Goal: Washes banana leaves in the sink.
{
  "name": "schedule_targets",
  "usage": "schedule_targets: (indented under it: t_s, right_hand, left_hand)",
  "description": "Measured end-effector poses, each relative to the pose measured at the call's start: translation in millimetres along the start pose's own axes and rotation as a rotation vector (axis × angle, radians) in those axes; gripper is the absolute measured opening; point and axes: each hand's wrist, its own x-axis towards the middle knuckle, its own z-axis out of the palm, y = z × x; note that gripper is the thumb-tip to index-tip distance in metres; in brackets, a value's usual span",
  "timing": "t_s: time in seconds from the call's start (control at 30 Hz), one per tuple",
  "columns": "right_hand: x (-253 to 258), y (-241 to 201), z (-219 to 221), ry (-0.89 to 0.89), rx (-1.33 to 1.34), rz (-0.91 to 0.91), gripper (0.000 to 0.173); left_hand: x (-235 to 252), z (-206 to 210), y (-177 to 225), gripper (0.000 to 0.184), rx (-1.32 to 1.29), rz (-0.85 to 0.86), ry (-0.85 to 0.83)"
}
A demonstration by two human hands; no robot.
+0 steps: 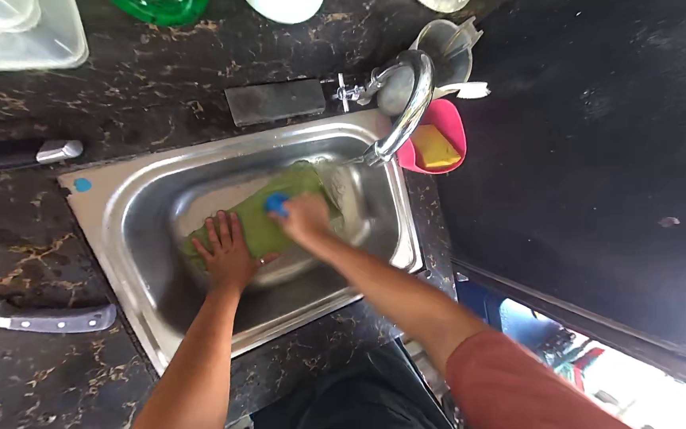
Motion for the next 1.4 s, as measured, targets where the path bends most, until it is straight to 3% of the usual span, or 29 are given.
schedule_targets:
  t_s: [0.07,0.13,0.2,0.3,0.33,0.4,0.53,0.6,0.7,0.83,0.97,1.03,1.13,1.27,1.33,1.4]
  right_hand:
    - [9.3,51.6,-29.1,0.126,-0.056,0.104,0.049]
    - [19.6,66.6,-47.3,0.169,-0.119,0.208,0.045]
    - [18.6,33.1,-42.9,0.168,-0.07,0.245,0.038]
    - [4.4,-46.1,8.9,0.053,0.07,0.033,0.03]
    - [6.9,-57.0,19.9,-0.019,0.085,-0.034,0.03]
    - [21.9,-37.5,9.3,-0.033,0.047,-0.093,0.032]
    - [42.7,53.8,-50.7,0.089,-0.068,0.198,0.05]
    - [38.7,61.6,-65.6,0.094,-0.046,0.32,0.05]
    - [33.1,55.8,-78.0,0.077,0.338,0.452,0.058]
    - [22.9,60.9,-80.3,0.079,0.845,0.181,0.046]
    - [-17.8,44.4,-115.1,0.044,0.652,0.235,0.055]
    - [-48.7,18.4,-139.2,0.053,0.551,0.188,0.05]
    - [-91.1,-30.8,-184.7,0.1,0.494,-0.105,0.033]
    - [-126.1,-80.5,-241.5,0.41,0.44,-0.57,0.02]
    - [-124.8,-76.5,-219.7,0.596,0.548,-0.619,0.021]
    - [-98.4,-46.4,-142.2,0.805,0.633,-0.493,0.029]
  left_hand:
    - [-2.5,-2.4,0.0,0.149,0.016,-0.029,-0.022]
    - [-3.2,-7.9,2.9,0.148,0.025,-0.04,-0.041]
    - [-2.9,-11.4,5.8,0.149,0.046,-0.049,-0.068]
    - [-6.8,-12.1,4.5,0.141,0.035,-0.044,-0.101]
    - [-6.8,-10.7,1.7,0.136,0.021,-0.038,-0.082]
    - [-7.5,-9.1,-2.6,0.141,0.033,-0.033,-0.06]
    - [-11.0,-8.7,-4.3,0.148,0.03,-0.043,-0.054]
    - [-10.5,-11.5,-2.8,0.149,0.044,-0.048,-0.072]
    - [-9.4,-12.7,-0.5,0.15,0.032,-0.07,-0.099]
    - [-10.6,-12.5,-1.0,0.151,0.029,-0.069,-0.077]
    - [-11.6,-15.7,-0.1,0.151,0.028,-0.073,-0.098]
    - [-11.8,-14.1,-0.2,0.151,0.021,-0.072,-0.1]
    - [-11.4,-14.0,-0.7,0.151,0.006,-0.067,-0.098]
    - [-12.5,-22.9,4.6,0.146,-0.019,-0.065,-0.147]
    - [-14.6,-20.1,4.0,0.146,-0.023,-0.066,-0.143]
    - [-9.6,-22.3,2.4,0.148,-0.012,-0.072,-0.117]
